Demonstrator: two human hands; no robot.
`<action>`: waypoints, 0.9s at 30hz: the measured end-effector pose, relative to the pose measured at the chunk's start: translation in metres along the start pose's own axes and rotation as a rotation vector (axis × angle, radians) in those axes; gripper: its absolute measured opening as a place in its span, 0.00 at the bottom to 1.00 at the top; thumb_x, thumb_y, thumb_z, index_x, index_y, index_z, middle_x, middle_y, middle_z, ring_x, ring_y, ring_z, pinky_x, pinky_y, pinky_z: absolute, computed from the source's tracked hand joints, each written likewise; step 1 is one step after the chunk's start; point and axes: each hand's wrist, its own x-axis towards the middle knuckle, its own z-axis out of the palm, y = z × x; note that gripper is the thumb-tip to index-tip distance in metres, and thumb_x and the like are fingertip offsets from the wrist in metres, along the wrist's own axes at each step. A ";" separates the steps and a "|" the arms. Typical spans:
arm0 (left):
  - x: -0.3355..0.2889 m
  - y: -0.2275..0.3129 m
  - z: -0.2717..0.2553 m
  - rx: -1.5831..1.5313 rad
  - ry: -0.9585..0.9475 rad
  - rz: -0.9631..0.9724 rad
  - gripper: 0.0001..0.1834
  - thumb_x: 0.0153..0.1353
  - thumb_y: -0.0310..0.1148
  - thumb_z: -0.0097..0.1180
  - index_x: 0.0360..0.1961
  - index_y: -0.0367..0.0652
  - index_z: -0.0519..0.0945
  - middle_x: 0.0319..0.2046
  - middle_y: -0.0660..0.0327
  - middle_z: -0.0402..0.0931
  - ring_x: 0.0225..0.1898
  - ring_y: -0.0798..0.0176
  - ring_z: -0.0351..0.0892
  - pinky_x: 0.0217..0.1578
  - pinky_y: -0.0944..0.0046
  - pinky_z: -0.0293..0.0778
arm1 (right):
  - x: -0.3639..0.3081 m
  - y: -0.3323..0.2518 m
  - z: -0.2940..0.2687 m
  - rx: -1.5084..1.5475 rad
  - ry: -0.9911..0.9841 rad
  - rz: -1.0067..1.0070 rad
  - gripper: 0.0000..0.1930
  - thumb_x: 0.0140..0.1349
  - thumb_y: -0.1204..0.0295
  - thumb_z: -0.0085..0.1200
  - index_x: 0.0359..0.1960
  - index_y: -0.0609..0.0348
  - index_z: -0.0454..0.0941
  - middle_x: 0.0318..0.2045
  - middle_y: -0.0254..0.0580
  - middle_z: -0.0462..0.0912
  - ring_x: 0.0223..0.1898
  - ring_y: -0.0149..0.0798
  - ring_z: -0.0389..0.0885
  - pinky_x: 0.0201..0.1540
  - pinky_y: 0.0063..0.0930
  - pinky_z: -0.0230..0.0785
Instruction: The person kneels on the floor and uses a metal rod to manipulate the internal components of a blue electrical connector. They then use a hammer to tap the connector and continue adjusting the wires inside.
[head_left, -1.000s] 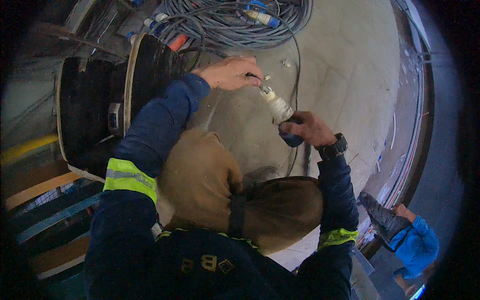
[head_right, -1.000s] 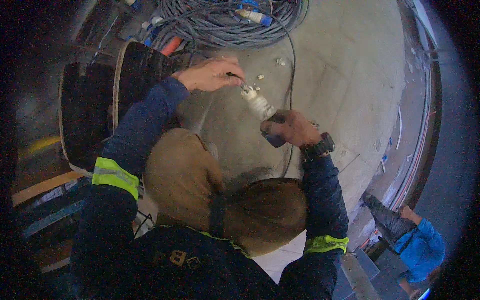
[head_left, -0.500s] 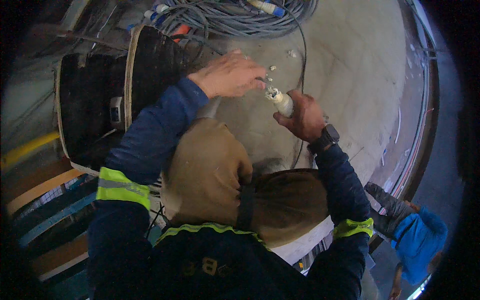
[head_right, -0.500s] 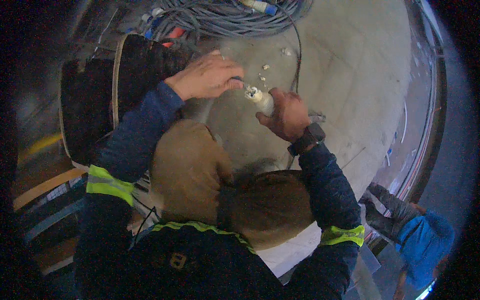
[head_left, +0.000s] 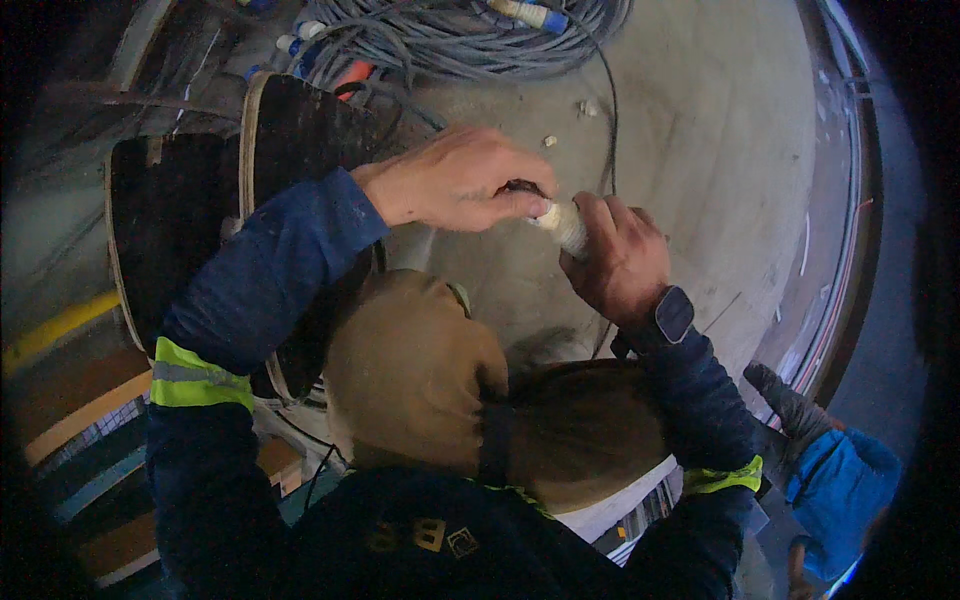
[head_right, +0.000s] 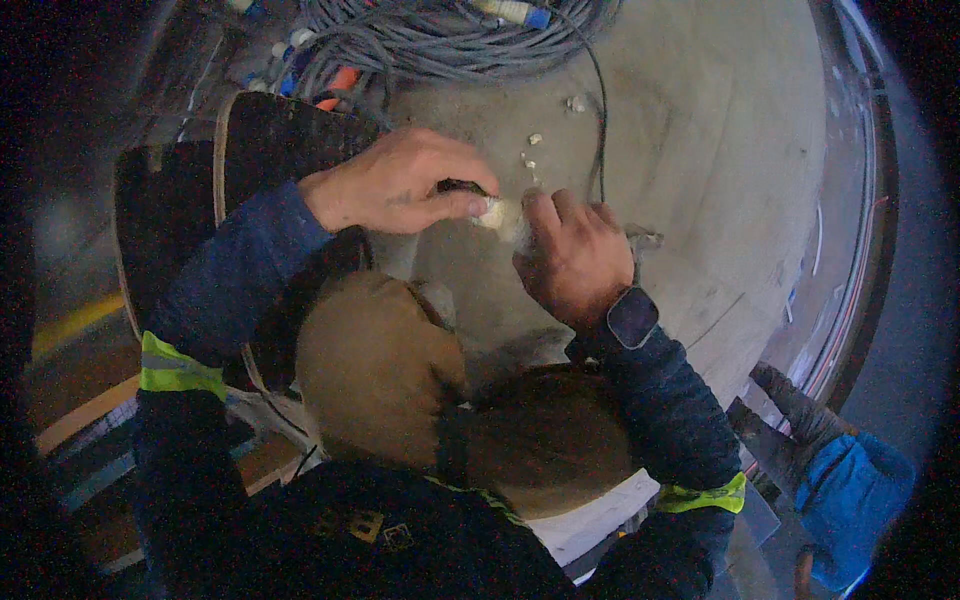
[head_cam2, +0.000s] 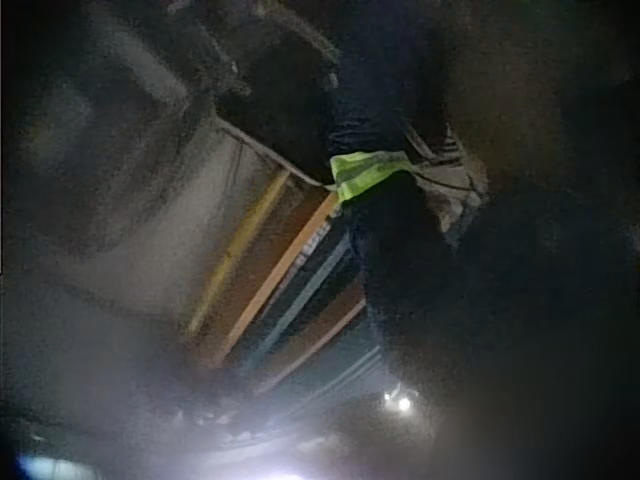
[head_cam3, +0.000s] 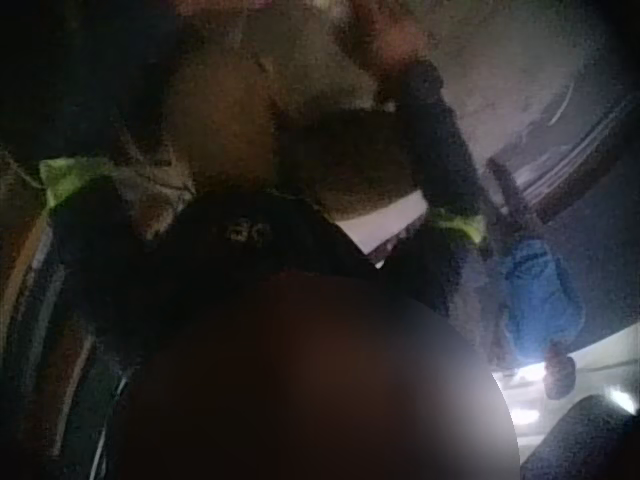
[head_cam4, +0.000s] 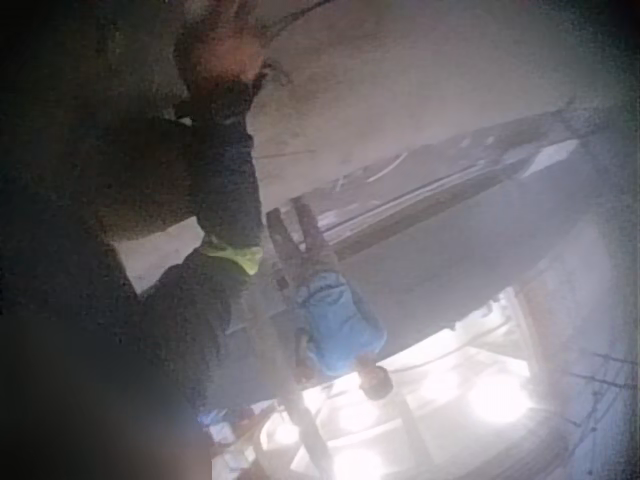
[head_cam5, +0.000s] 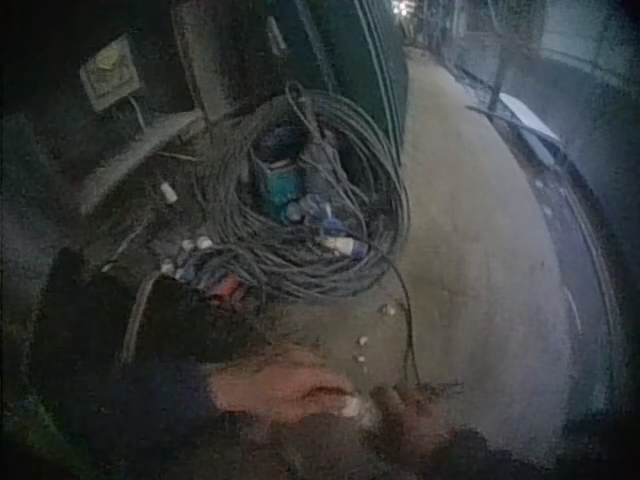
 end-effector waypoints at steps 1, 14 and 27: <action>0.001 -0.004 -0.003 -0.035 0.011 0.004 0.09 0.64 0.37 0.55 0.39 0.43 0.81 0.32 0.55 0.81 0.33 0.47 0.80 0.33 0.54 0.74 | 0.003 -0.002 -0.001 -0.030 0.012 0.003 0.25 0.48 0.67 0.63 0.49 0.57 0.70 0.34 0.45 0.76 0.35 0.49 0.79 0.40 0.42 0.71; 0.000 -0.008 -0.034 0.041 -0.136 -0.186 0.14 0.68 0.41 0.51 0.43 0.41 0.79 0.34 0.52 0.81 0.37 0.47 0.79 0.39 0.53 0.73 | 0.009 -0.022 -0.009 -0.002 0.068 0.045 0.29 0.42 0.70 0.67 0.49 0.56 0.70 0.32 0.46 0.77 0.33 0.51 0.80 0.38 0.43 0.73; -0.010 0.006 -0.024 0.201 -0.156 0.072 0.14 0.67 0.40 0.50 0.46 0.44 0.78 0.36 0.57 0.78 0.43 0.48 0.76 0.46 0.52 0.68 | 0.005 -0.014 -0.023 0.940 -0.369 0.404 0.21 0.46 0.68 0.67 0.42 0.63 0.77 0.26 0.34 0.80 0.28 0.29 0.78 0.33 0.27 0.70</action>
